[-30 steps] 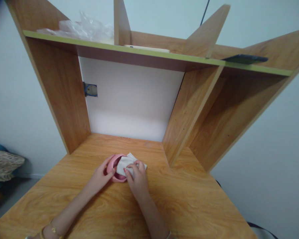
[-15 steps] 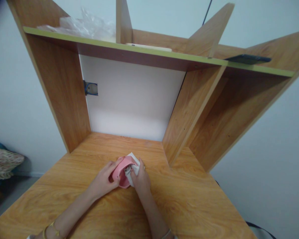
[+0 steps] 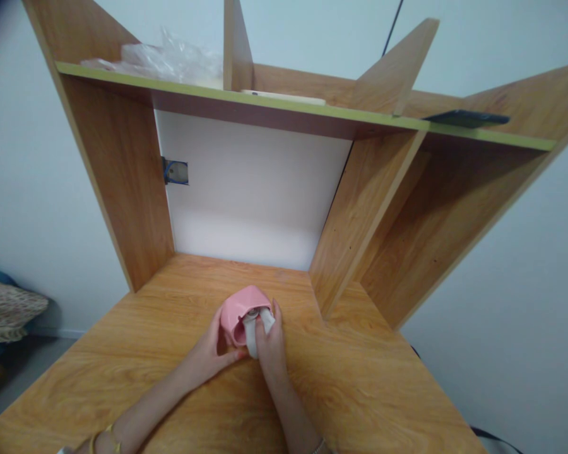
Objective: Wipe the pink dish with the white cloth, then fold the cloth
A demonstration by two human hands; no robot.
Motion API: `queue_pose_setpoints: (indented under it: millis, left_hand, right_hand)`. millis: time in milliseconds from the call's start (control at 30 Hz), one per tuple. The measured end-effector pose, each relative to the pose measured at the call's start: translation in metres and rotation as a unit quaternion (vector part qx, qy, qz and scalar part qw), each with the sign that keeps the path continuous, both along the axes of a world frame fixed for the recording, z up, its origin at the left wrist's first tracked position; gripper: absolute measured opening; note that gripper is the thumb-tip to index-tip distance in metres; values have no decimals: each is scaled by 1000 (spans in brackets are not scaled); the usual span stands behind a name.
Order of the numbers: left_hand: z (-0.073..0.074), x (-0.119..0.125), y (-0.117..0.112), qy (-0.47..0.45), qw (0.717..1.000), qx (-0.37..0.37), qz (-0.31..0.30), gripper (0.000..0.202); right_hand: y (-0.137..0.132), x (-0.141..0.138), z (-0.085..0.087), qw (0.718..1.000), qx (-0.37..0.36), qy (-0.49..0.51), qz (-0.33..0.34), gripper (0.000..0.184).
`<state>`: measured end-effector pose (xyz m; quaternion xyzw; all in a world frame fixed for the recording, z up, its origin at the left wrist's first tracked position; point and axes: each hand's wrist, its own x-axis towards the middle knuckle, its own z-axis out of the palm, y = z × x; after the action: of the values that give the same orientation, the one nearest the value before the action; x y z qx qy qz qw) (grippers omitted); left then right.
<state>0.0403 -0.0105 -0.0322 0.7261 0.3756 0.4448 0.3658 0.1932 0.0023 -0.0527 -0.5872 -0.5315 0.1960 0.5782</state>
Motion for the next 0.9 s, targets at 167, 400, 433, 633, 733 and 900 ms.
queue_pose_setpoints:
  millis: [167,400,433,633,733,900]
  left_hand:
    - [1,2,-1,-25,999,-9,22,76]
    - [5,-3,1,34,999,18,37,76]
    - [6,-3,0,40,998,23,41,77]
    - [12,-7,-4,82,994,42,51,72]
    - [12,-10,-3,89,993,52,53,71]
    - [15,-10,-4,94,993,63,40,75]
  right_hand:
    - [0,-2,5,1000,-19,-10,10,57]
    - [-10,6,29,963,-152,-194,-110,62]
    - [-11,6,31,955,-151,-224,-122,62]
    - [-12,7,31,951,-99,-273,-110,66]
    - [-10,8,26,950,-128,-272,-89,66]
    - [-11,9,24,946,-151,-284,-37,57]
